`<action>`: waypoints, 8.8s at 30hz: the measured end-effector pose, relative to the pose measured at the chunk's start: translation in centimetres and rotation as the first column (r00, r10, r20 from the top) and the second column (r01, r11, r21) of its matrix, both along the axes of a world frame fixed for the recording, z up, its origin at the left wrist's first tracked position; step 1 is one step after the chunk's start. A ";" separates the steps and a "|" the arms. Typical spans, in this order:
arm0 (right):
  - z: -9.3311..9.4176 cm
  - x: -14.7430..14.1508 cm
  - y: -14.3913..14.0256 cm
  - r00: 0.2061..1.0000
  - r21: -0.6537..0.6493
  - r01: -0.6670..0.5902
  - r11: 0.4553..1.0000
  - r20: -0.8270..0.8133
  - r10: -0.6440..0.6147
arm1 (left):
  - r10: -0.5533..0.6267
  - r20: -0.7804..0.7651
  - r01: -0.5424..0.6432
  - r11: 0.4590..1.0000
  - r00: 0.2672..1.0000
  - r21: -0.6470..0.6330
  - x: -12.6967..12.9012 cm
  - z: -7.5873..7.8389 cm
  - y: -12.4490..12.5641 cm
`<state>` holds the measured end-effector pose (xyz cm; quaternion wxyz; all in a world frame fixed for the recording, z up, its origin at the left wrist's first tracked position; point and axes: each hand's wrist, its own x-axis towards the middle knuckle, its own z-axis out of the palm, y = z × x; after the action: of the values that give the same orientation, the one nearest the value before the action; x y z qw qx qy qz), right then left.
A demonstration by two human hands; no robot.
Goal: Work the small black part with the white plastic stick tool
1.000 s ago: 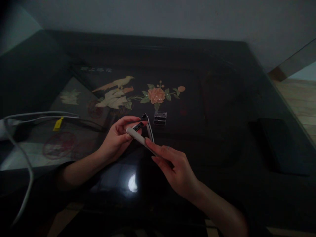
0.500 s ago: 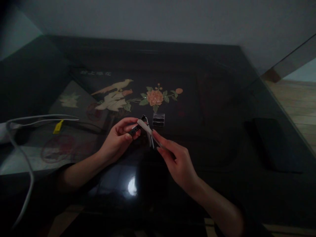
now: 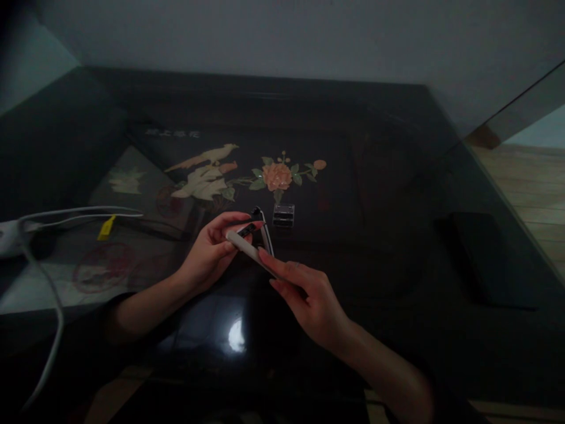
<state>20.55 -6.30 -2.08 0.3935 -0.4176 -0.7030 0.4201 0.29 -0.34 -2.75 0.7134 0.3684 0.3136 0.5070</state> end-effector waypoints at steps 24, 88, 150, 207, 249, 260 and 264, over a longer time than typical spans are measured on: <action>-0.1 0.0 0.4 0.996 -0.006 0.085 0.996 0.005 -0.085 | -0.012 0.083 0.011 1.000 0.996 0.010 0.3 0.1 0.1; -0.2 0.1 0.4 0.996 0.002 0.074 0.997 0.043 -0.074 | 0.020 0.003 -0.020 1.000 1.000 -0.010 0.3 0.0 0.1; -0.3 0.3 0.5 0.998 0.021 0.056 0.998 0.039 -0.057 | -0.013 0.085 0.011 1.000 0.996 0.024 0.3 -0.2 0.1; -0.1 0.4 0.8 0.992 -0.010 0.119 0.993 0.052 -0.118 | -0.001 0.067 0.003 0.999 0.998 -0.032 0.3 0.2 0.0; 0.0 0.4 0.3 0.998 0.010 -0.003 1.000 0.055 0.002 | 0.004 0.031 -0.004 1.000 0.999 -0.009 0.2 -0.2 0.1; -0.1 0.3 0.5 0.996 0.037 0.061 0.997 0.063 -0.063 | -0.008 0.048 0.010 0.999 0.999 -0.039 0.2 -0.1 0.1; -0.2 0.4 0.7 0.988 0.020 0.120 0.993 0.091 -0.121 | -0.008 0.065 0.010 1.000 0.998 -0.025 0.3 0.0 0.0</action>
<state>20.93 -5.58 -2.27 0.3883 -0.4756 -0.6968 0.3709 0.59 -0.34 -2.77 0.7302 0.3439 0.2950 0.5114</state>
